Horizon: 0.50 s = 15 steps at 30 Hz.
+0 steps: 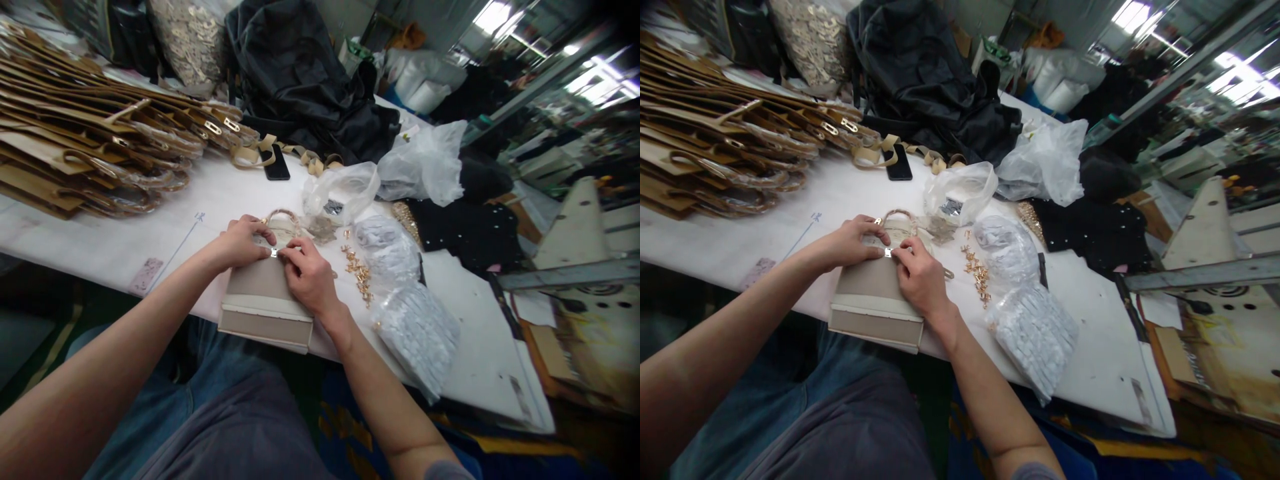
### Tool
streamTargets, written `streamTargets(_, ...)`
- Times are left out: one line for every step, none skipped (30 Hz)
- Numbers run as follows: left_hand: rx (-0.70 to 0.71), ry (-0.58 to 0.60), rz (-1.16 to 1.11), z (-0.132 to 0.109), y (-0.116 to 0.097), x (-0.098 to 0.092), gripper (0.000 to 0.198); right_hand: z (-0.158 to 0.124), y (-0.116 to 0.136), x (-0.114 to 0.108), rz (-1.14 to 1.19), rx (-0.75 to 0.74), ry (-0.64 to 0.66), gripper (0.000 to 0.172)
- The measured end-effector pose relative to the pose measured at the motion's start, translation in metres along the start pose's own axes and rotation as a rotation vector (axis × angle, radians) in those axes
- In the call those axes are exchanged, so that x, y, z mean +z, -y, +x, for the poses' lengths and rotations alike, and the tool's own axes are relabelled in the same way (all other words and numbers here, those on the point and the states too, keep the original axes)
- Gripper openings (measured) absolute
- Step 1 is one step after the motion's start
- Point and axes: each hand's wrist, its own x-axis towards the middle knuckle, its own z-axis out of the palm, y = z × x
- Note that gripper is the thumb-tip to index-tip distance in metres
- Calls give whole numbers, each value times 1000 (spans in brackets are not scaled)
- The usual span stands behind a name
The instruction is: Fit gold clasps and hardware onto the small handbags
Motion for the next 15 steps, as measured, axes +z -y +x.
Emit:
streamTargets(-13, -11, 4, 1, -1, 0, 28, -1, 0, 0, -5, 10, 17, 39)
streamTargets(-26, -22, 13, 1, -3, 1, 27, -2, 0, 0, -8, 19, 26, 39)
streamTargets(-38, -32, 26, 2, -5, 1, 26, -2, 0, 0, -6, 24, 27, 39)
streamTargets(-47, -37, 41, 2, -6, 2, 24, -3, 0, 0, -1, 24, 23, 40)
streamTargets(-52, -39, 57, 3, -7, 3, 24, -3, 0, 1, 7, 25, 18, 40)
streamTargets(-58, -43, 75, 3, -9, 4, 23, -3, 0, 1, 14, 28, 13, 40)
streamTargets(-61, -46, 93, 3, -10, 4, 23, -3, -1, 2, 20, 32, 8, 39)
streamTargets(-63, -48, 112, 4, -11, 4, 23, -3, -1, 3, 25, 36, 2, 38)
streamTargets(-62, -47, 130, 4, -13, 3, 24, -3, -2, 3, 28, 37, -2, 36)
streamTargets(-61, -46, 146, 5, -15, 3, 24, -3, -2, 4, 29, 36, -4, 35)
streamTargets(-59, -42, 163, 6, -17, 1, 24, -3, -2, 4, 30, 32, -5, 34)
streamTargets(-58, -34, 182, 7, -20, 0, 24, -3, -2, 4, 28, 27, -6, 32)
streamTargets(-60, -24, 204, 10, -23, -1, 24, -3, -2, 3, 23, 22, -6, 31)
streamTargets(-65, -10, 229, 13, -25, -2, 24, -3, -3, 3, 16, 17, -3, 30)
streamTargets(-69, 8, 255, 17, -28, -3, 24, -3, -3, 2, 4, 14, 3, 28)
